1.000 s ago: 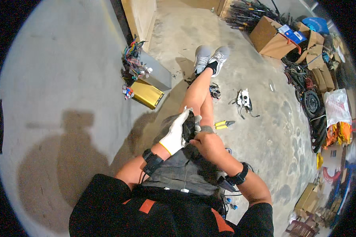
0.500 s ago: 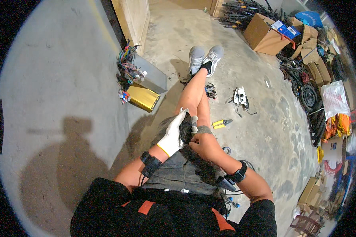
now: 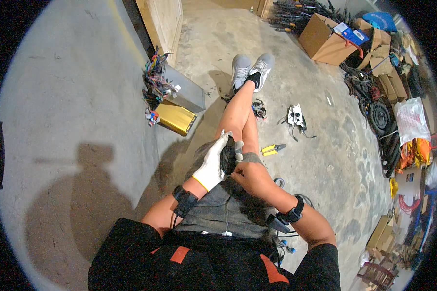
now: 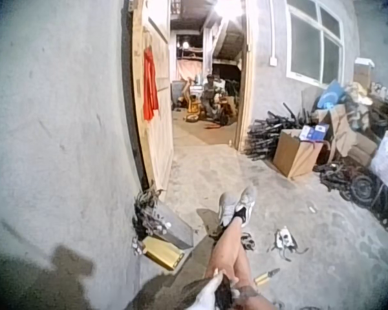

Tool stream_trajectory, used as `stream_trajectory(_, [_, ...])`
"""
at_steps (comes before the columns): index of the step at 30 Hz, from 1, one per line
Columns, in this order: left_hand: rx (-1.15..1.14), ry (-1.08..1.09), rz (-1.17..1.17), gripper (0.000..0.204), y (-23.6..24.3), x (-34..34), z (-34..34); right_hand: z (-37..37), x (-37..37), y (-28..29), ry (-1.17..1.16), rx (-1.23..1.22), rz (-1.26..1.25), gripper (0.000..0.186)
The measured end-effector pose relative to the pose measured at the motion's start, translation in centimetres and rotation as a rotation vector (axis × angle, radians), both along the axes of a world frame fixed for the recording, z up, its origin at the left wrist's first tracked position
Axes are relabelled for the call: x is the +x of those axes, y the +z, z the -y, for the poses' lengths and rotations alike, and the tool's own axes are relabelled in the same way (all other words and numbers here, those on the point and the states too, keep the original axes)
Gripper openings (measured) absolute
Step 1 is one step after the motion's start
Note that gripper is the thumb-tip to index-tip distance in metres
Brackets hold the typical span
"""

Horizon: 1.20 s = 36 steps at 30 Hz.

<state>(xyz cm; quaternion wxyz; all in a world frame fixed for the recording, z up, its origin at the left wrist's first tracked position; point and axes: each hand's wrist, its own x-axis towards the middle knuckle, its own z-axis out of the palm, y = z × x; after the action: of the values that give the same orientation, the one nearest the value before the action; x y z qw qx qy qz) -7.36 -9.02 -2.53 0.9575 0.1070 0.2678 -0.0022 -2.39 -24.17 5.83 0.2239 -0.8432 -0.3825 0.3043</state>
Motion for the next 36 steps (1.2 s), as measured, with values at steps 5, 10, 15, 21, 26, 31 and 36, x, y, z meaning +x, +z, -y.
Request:
stream_trajectory(5, [-0.051,0.025,-0.032,0.024,0.2,0.1,0.1,0.6,0.1,0.1,0.014,0.051,0.026,0.023])
stream_trajectory(10, [-0.108,-0.015,0.052,0.023,0.0,-0.2,-0.6,1.7,1.7,1.2,-0.128,0.088,0.036,0.021])
stream_trajectory(15, [-0.077,-0.022,0.063,0.028,1.6,-0.1,-0.8,5.8,7.7,-4.0,-0.334,-0.015,0.192,0.030])
stream_trajectory(21, [-0.109,-0.006,0.168,0.042,4.3,-1.1,-3.4,15.5,13.7,-21.4,-0.626,-0.248,-0.092,0.028])
stream_trajectory(26, [-0.132,0.048,0.266,0.051,3.2,-2.0,-5.6,20.1,10.2,-33.5,-0.905,-0.365,-0.420,0.028])
stream_trajectory(31, [-0.028,0.053,0.205,0.057,3.4,-1.7,-6.1,16.5,8.6,-37.0,-1.008,-0.318,-0.468,0.034])
stream_trajectory(36, [-0.040,0.058,0.158,0.059,3.5,-1.3,-6.0,14.4,11.9,-37.6,-0.898,-0.325,-0.301,0.044])
